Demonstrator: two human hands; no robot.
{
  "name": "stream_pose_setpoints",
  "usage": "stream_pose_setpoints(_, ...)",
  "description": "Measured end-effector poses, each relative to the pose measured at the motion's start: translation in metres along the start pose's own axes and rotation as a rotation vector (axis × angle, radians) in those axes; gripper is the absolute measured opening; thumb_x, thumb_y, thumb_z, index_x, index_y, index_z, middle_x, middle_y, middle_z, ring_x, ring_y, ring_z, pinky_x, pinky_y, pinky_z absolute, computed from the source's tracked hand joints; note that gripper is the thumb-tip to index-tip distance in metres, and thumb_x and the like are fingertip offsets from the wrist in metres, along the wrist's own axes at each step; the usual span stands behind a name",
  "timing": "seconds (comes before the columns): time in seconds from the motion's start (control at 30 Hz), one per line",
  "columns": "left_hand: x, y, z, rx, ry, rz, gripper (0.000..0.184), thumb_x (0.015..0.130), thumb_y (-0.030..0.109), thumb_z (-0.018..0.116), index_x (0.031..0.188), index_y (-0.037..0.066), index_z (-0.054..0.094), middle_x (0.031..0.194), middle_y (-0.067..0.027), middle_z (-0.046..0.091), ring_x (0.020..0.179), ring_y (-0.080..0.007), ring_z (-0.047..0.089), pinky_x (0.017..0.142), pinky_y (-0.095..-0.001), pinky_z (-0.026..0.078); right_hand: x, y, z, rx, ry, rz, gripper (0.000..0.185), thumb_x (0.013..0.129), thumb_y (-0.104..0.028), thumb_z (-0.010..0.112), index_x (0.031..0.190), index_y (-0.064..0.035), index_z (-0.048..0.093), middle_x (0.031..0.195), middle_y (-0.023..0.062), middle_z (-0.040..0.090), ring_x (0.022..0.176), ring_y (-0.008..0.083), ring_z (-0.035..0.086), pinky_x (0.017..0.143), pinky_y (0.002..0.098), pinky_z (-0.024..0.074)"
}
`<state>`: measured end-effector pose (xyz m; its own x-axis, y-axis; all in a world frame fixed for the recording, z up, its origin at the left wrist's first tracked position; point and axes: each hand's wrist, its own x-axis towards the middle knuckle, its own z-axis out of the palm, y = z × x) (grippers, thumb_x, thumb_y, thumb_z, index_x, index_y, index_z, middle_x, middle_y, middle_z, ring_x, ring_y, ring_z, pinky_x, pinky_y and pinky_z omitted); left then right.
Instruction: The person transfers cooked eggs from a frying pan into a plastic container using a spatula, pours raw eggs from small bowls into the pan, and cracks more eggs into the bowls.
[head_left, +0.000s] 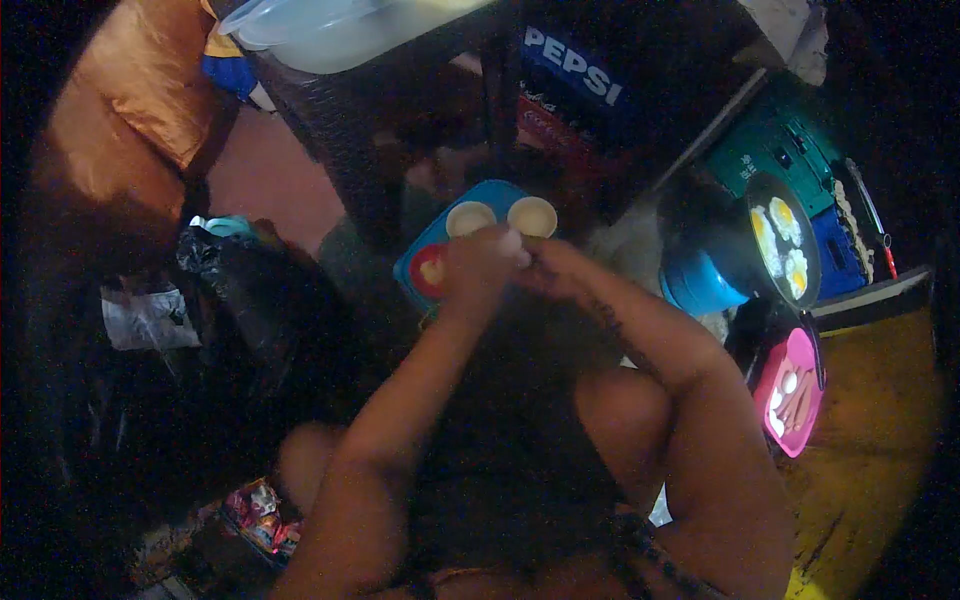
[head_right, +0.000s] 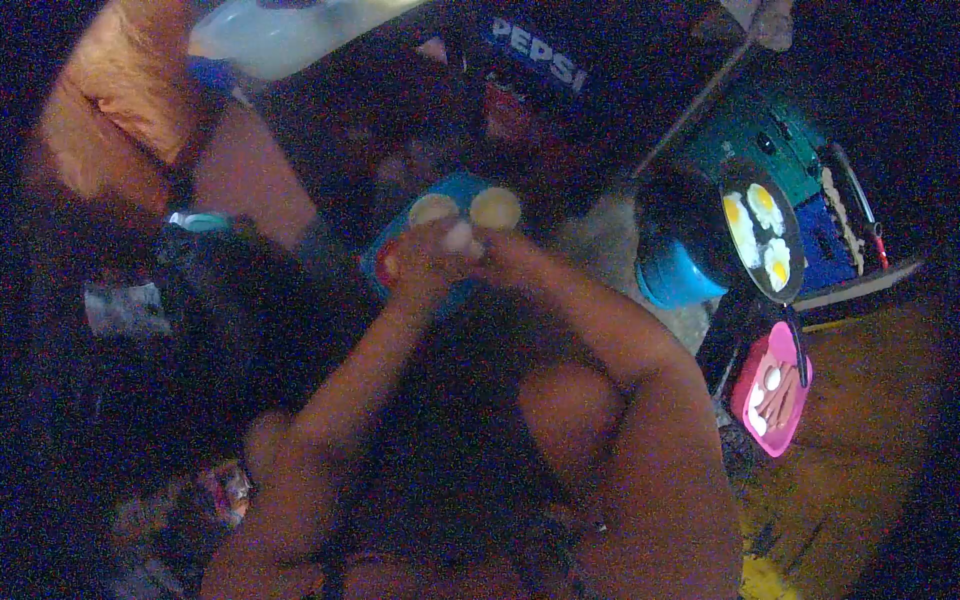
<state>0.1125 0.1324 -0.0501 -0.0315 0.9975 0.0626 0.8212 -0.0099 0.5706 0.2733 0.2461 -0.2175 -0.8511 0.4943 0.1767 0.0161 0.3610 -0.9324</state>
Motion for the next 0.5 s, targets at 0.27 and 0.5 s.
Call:
stream_pose_setpoints(0.27, 0.009, -0.104, 0.104, -0.906, 0.493, -0.126, 0.042, 0.082, 0.013, 0.072, 0.121, 0.002, 0.058, 0.119, -0.0162, 0.063, 0.108, -0.0302, 0.063, 0.091, -0.0408, 0.052, 0.007, 0.026, 0.004, 0.176, 0.052, 0.152, 0.039, 0.100, -0.030, 0.052, 0.129, -0.0045, 0.048, 0.121, 0.0132, 0.061, 0.107, 0.0277, 0.063, 0.088, 0.0421, 0.0563)
stream_pose_setpoints(0.5, 0.016, -0.096, 0.097, -0.090, 0.400, 0.078, 0.038, 0.091, 0.018, 0.061, 0.126, 0.004, 0.055, 0.120, -0.0150, 0.061, 0.110, -0.0249, 0.060, 0.090, -0.0388, 0.050, 0.019, -0.018, 0.012, 0.754, 0.108, 0.500, 0.040, 0.101, -0.027, 0.050, 0.130, -0.0005, 0.046, 0.123, 0.0164, 0.058, 0.109, 0.0319, 0.062, 0.093, 0.0462, 0.0553)
